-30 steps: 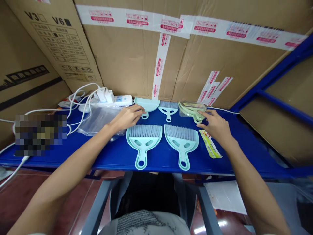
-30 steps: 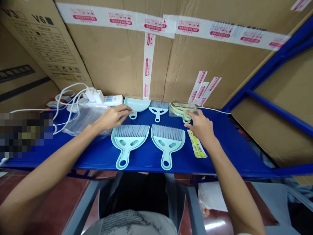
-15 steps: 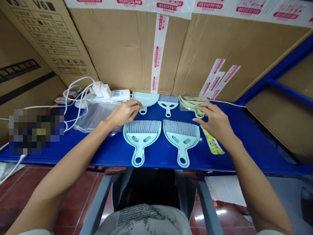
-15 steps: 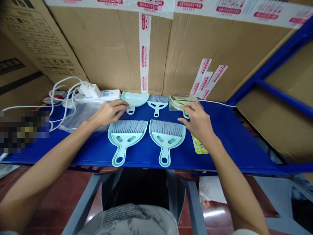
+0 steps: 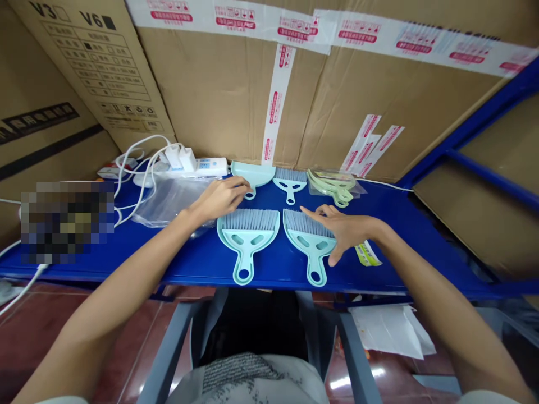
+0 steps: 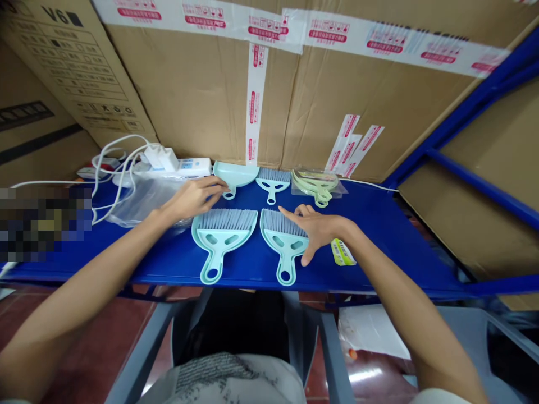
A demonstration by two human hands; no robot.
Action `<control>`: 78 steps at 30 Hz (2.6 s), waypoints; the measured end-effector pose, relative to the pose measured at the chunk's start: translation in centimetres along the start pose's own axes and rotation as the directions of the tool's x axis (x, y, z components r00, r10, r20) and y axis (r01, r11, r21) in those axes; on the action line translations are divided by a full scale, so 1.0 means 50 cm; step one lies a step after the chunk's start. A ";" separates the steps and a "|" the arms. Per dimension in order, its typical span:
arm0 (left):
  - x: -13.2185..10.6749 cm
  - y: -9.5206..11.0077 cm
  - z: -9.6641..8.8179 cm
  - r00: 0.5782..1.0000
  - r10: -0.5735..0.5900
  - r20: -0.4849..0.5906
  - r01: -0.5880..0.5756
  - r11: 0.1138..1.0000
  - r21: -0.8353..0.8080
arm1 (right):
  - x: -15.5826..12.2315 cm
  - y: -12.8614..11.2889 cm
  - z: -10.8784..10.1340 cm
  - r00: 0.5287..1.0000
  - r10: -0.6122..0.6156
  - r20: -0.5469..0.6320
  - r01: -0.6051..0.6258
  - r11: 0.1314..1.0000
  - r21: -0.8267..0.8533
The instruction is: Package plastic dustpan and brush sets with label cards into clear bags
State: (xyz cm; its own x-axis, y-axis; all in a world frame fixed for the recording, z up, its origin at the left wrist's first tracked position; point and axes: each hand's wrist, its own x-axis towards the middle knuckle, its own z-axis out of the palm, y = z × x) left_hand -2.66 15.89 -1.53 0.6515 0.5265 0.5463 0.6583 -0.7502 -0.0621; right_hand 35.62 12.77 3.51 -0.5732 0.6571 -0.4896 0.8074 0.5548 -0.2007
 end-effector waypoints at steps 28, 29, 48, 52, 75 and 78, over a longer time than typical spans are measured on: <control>-0.007 -0.026 -0.012 0.982 -0.177 -0.066 0.177 0.984 -0.006 | 0.244 -0.245 -0.090 0.995 0.029 -0.098 -0.043 0.988 -0.150; -0.007 -0.026 -0.011 0.981 -0.183 -0.068 0.183 0.983 -0.004 | 0.246 -0.244 -0.089 0.994 0.055 -0.089 -0.065 0.990 -0.122; -0.005 -0.025 -0.007 0.949 -0.272 -0.159 0.272 0.962 -0.020 | 0.239 -0.197 -0.075 0.927 -0.178 -0.329 0.213 0.974 0.075; -0.002 -0.025 -0.005 0.937 -0.309 -0.165 0.297 0.950 -0.094 | 0.226 -0.204 -0.081 0.906 -0.188 -0.380 0.248 0.962 0.116; 0.015 0.004 -0.048 0.923 0.073 0.378 0.320 0.403 -0.858 | 0.097 -0.240 -0.184 0.718 -0.390 -0.577 0.366 0.916 -0.164; 0.017 0.018 -0.040 0.925 0.048 0.377 0.328 0.398 -0.856 | 0.104 -0.234 -0.180 0.710 -0.375 -0.596 0.361 0.921 -0.148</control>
State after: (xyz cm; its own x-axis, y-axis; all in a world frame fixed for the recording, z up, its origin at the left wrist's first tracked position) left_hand -2.26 14.88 0.55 0.7766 0.6015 0.1875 0.1531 -0.4689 0.8699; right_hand 21.94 14.26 10.96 -0.7928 0.5629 0.2336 0.5155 0.8238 -0.2358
